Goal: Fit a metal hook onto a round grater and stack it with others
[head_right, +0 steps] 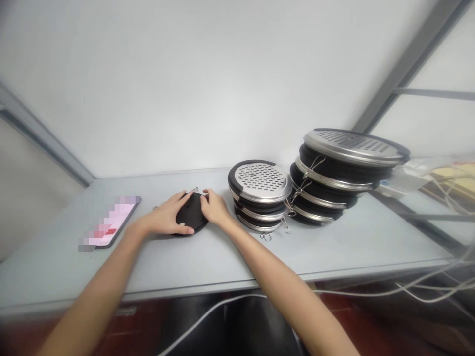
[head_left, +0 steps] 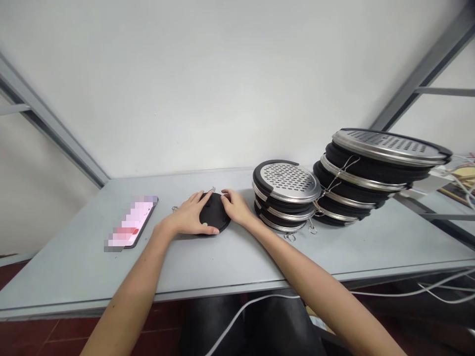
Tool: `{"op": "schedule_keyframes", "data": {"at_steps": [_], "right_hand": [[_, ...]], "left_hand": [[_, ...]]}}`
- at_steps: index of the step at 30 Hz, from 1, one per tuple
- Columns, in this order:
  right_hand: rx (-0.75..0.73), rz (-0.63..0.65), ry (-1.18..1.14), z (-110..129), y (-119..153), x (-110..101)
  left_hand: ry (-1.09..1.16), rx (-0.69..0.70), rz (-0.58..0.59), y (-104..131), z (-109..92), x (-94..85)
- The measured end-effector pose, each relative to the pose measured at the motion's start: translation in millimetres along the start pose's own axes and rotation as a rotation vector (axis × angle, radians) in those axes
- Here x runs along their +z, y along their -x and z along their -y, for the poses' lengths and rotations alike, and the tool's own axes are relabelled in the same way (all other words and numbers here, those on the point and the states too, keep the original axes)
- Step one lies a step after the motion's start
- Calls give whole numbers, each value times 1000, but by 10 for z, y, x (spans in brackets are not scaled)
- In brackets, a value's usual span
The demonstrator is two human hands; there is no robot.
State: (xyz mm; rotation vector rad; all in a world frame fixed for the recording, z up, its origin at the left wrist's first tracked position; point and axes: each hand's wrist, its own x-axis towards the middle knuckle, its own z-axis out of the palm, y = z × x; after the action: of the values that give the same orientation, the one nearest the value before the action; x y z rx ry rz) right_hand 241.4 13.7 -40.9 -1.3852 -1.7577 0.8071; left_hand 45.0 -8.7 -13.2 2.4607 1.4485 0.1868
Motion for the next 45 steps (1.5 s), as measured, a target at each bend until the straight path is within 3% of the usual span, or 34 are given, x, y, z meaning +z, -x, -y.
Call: {"op": "schedule_keyframes", "data": {"at_steps": [4,10,15,17,19,22,25,29,32,35,39,45], "right_hand": [[80,-69,-191,-15,-23,-16],[-10,-179,-529,60,-28,-33],[-86,-209,-706,172,19,-55],[-121,-219,-722,216,52,-53],[-178,-242,-708,263,90,-53],[-293,-272,-682,325,151,-73],[-388,-263,-610,352,193,-116],[-419,-283,-469,333,201,-135],[-368,-305,-461,308,186,-94],[-353,-198,-541,301,180,-38],[-433,-73,-594,344,206,2],[-494,-146,-495,414,323,-45]], "left_hand": [[56,23,-33,-9,-35,-46],[82,100,-247,-40,-112,-97],[227,0,-450,-80,-13,-107],[367,-89,-527,-96,59,-122],[506,-143,-502,-104,124,-153],[637,-86,-392,-89,178,-216],[703,-21,-401,-59,176,-261],[844,-41,-536,-77,156,-239],[1133,-57,-713,-140,159,-195],[1448,-23,-828,-187,158,-175],[1598,44,-718,-201,113,-163],[1587,32,-625,-190,47,-148]]}}
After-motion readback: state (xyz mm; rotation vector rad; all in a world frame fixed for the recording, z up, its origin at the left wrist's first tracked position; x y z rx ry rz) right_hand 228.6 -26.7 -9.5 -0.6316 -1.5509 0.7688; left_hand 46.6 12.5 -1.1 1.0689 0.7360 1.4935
